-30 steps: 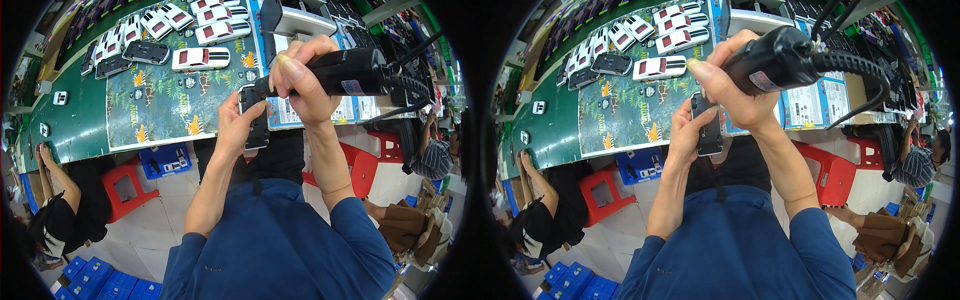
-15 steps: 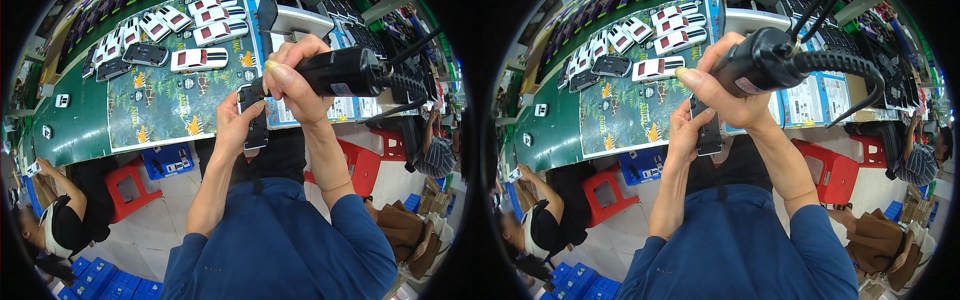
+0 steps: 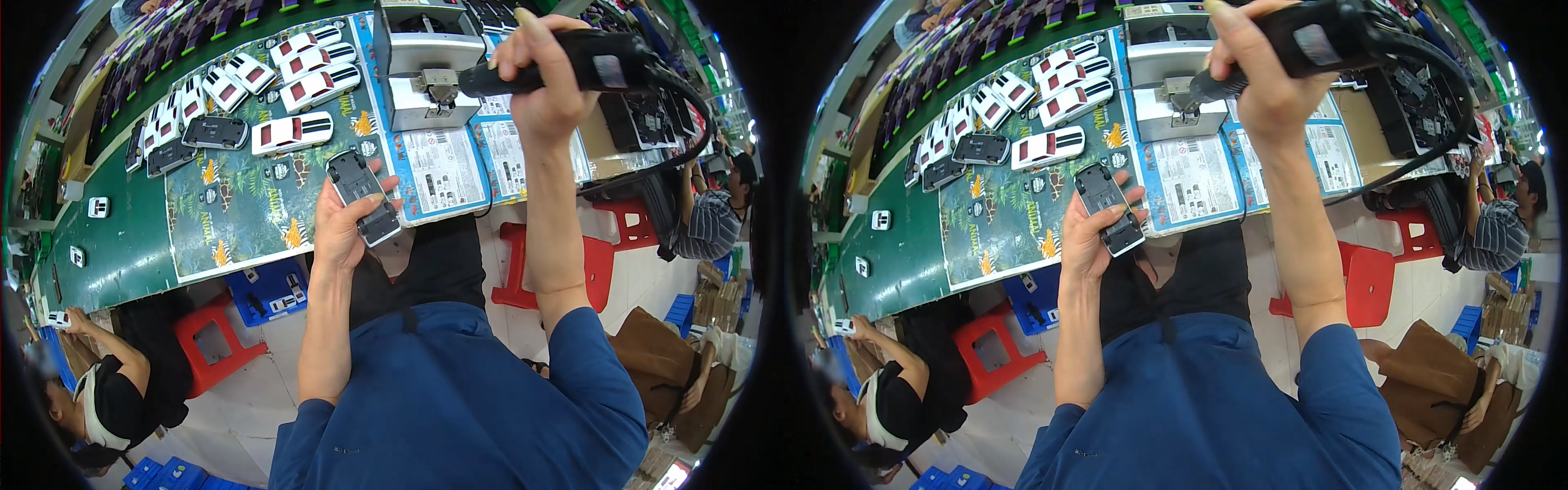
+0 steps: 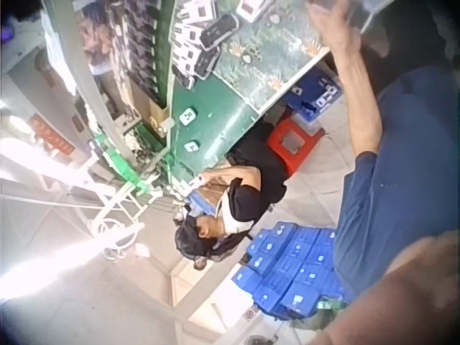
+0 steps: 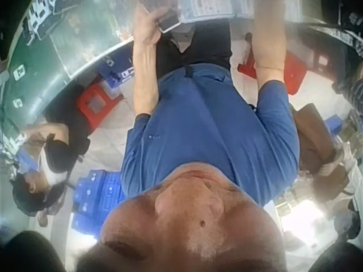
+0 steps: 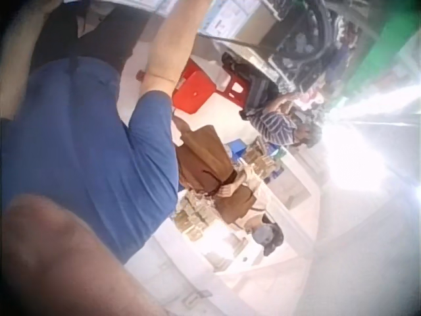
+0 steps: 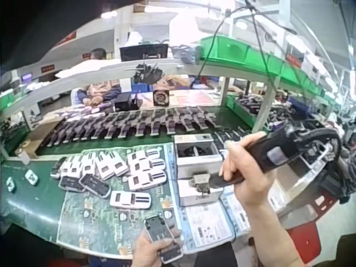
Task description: The person assembles toy cars on a workbench by driving screws into the chassis with an electric screwdriver and fitting car body components together by hand.
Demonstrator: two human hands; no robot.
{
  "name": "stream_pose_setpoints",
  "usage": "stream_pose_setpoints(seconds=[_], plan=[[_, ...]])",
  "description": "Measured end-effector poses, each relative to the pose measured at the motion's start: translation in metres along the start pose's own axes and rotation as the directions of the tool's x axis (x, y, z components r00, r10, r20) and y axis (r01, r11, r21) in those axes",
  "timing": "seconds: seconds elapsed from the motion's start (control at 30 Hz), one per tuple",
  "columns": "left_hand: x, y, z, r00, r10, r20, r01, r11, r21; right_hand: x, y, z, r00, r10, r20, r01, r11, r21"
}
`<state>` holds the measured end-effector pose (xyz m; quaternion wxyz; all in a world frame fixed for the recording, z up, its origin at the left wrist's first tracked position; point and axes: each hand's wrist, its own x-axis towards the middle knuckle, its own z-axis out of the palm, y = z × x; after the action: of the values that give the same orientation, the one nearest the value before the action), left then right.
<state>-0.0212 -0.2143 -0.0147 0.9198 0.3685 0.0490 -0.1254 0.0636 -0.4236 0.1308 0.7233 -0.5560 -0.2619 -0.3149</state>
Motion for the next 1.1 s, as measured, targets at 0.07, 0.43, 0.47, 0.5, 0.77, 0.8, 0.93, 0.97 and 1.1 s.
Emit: stream_pose_setpoints(seconds=[0.07, 0.43, 0.47, 0.5, 0.77, 0.8, 0.93, 0.97, 1.1], plan=[[0.001, 0.0, 0.002, 1.0, -0.001, 0.001, 0.001, 0.999, 0.036, -0.005, 0.011, 0.007, 0.991, 0.011, -0.134, -0.018, 0.999, -0.051], [0.001, 0.001, -0.004, 0.995, -0.035, -0.091, 0.029, 0.998, -0.057, 0.002, 0.027, 0.008, 0.976, 0.196, 0.091, -0.161, 0.943, -0.293], [0.002, -0.001, -0.005, 0.997, -0.041, -0.072, 0.032, 0.992, -0.123, 0.001, 0.028, 0.007, 0.967, 0.214, 0.137, -0.166, 0.941, -0.294], [0.001, -0.001, -0.007, 0.997, -0.041, -0.06, 0.029, 0.981, -0.19, -0.008, 0.03, 0.006, 0.957, 0.28, 0.075, -0.249, 0.926, -0.283], [0.006, -0.001, -0.004, 0.995, -0.034, -0.091, 0.019, 0.987, -0.162, -0.073, -0.024, 0.03, 0.914, 0.385, 0.126, -0.401, 0.812, 0.424], [0.008, 0.0, -0.005, 0.993, -0.04, -0.112, 0.021, 0.986, -0.164, -0.076, -0.024, 0.034, 0.92, 0.371, 0.13, -0.391, 0.834, 0.39], [0.01, -0.003, -0.004, 0.994, -0.042, -0.105, 0.02, 0.978, -0.208, -0.082, -0.02, 0.044, 0.905, 0.399, 0.147, -0.425, 0.834, 0.353], [0.011, -0.005, -0.005, 0.994, -0.044, -0.104, 0.021, 0.977, -0.214, -0.084, -0.018, 0.046, 0.904, 0.401, 0.149, -0.428, 0.834, 0.349], [0.013, -0.003, -0.005, 0.995, -0.032, -0.097, 0.014, 0.982, -0.187, -0.085, -0.019, 0.053, 0.898, 0.417, 0.141, -0.44, 0.837, 0.326]])
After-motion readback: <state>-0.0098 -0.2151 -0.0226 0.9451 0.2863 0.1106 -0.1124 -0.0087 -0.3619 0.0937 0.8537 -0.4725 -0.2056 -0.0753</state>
